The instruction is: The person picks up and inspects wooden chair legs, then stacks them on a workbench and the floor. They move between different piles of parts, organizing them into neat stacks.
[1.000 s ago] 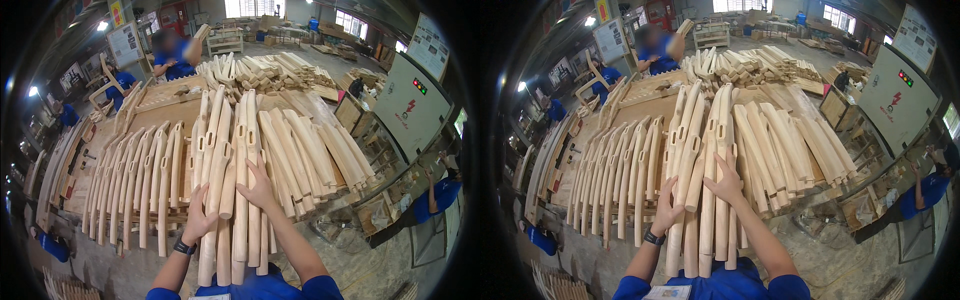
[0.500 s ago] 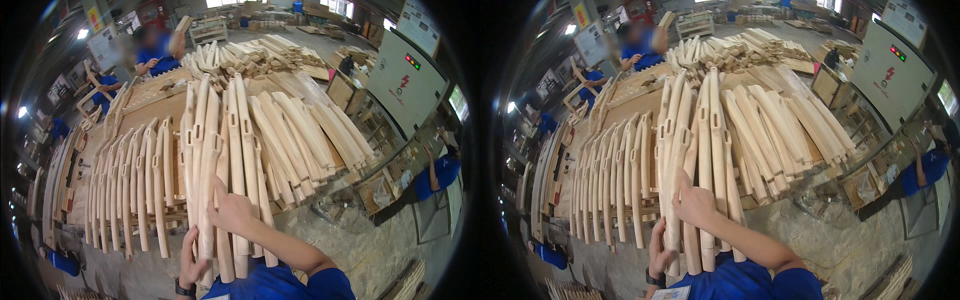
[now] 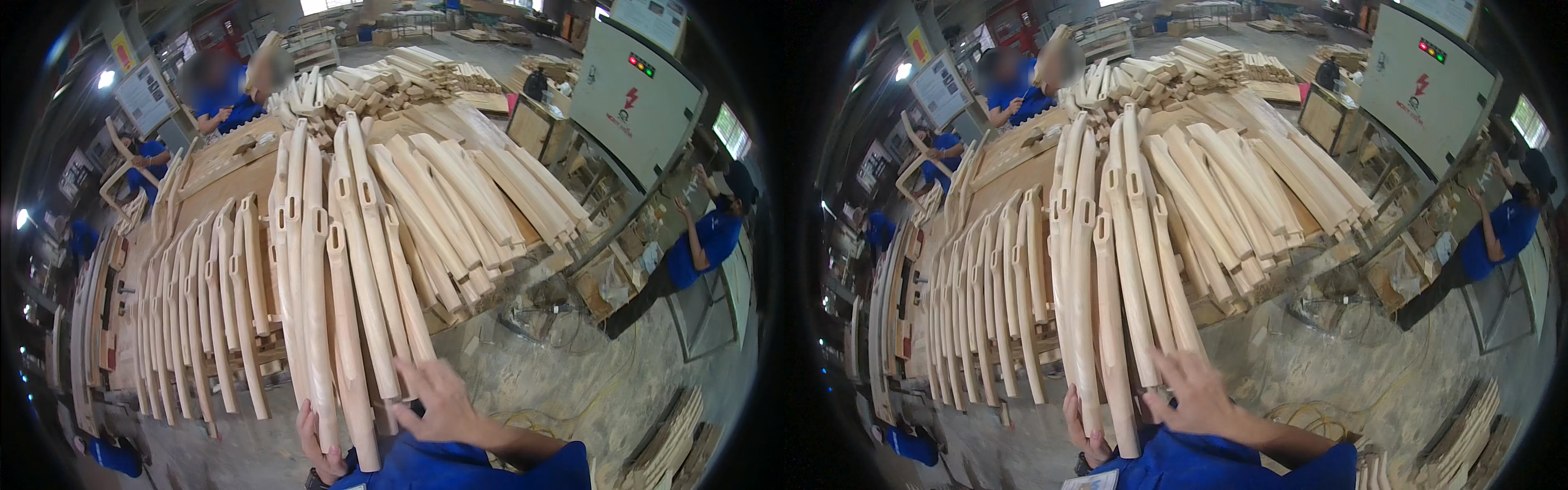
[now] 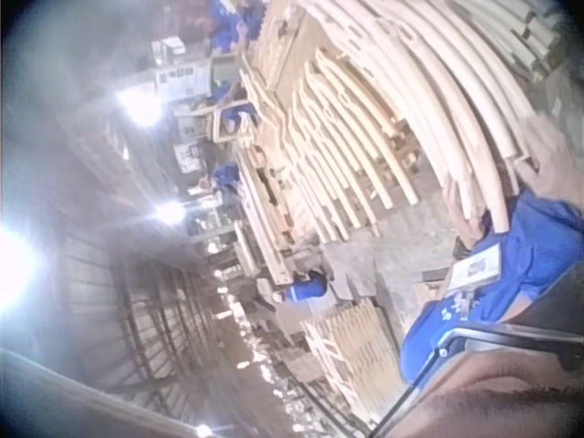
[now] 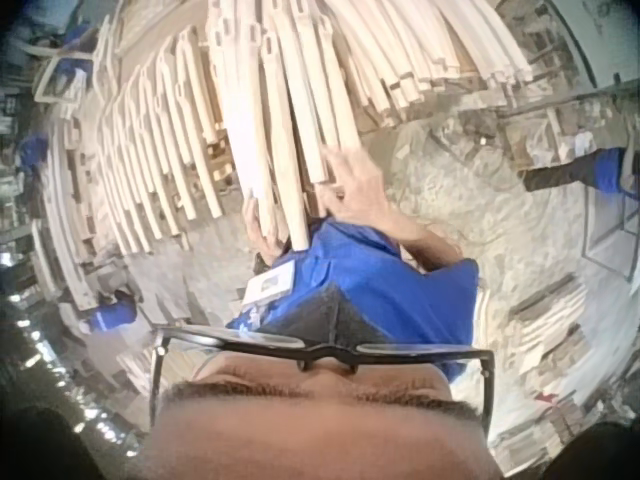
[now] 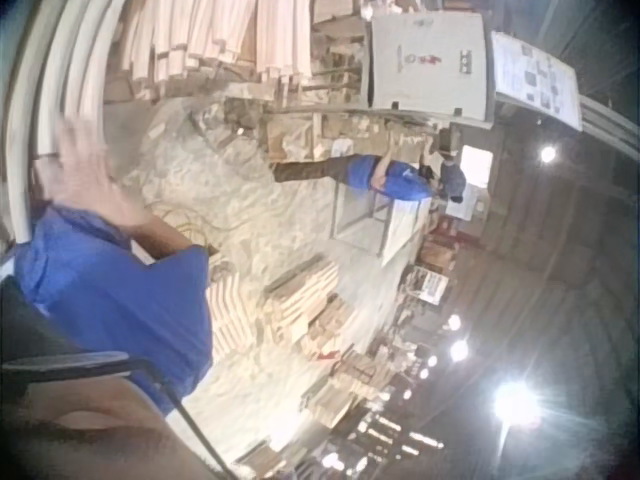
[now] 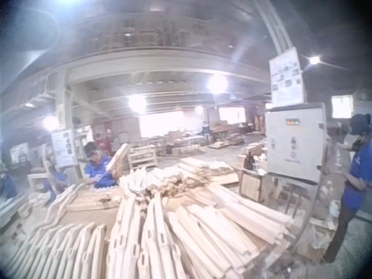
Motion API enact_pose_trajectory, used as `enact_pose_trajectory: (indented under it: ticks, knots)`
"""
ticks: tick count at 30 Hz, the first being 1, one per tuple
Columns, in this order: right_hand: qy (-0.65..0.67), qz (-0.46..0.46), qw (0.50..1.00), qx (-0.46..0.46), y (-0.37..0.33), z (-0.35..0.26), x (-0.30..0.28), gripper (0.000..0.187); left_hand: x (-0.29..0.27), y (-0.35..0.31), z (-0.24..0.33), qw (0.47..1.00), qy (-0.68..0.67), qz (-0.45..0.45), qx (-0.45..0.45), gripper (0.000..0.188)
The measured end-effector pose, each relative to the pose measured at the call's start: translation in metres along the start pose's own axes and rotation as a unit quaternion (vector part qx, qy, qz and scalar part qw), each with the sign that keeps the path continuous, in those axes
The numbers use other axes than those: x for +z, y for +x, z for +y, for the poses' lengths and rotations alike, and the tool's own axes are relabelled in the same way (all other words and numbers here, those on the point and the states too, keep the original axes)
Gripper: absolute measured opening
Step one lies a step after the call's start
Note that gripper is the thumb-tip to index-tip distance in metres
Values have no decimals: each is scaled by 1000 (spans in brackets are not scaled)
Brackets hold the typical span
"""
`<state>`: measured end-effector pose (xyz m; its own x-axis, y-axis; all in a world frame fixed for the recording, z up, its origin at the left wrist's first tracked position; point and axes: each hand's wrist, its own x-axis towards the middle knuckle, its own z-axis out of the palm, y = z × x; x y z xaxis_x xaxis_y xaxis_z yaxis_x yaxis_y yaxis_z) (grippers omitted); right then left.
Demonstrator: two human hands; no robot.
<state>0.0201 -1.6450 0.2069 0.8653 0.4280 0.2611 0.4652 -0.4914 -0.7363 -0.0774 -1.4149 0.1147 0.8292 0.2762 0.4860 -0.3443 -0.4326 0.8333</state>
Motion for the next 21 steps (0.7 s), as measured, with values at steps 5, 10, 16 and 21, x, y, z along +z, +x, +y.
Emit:
enact_pose_trajectory:
  ticks: [5, 10, 16, 21]
  knots:
    - [-1, 240, 967, 90, -49, 71, 34, 65, -7, -9, -13, 982, 55, 58, 173, 62]
    - [65, 294, 953, -38, -68, 62, 62, 54, -15, 62, 47, 878, 202, -162, 402, 40]
    - [-79, 327, 940, -61, -47, 55, 80, 28, -12, 34, 21, 845, 272, -282, 363, 51]
    - [-89, 367, 924, -52, -45, 59, 91, 19, 5, 38, 16, 872, 272, -205, 351, 31]
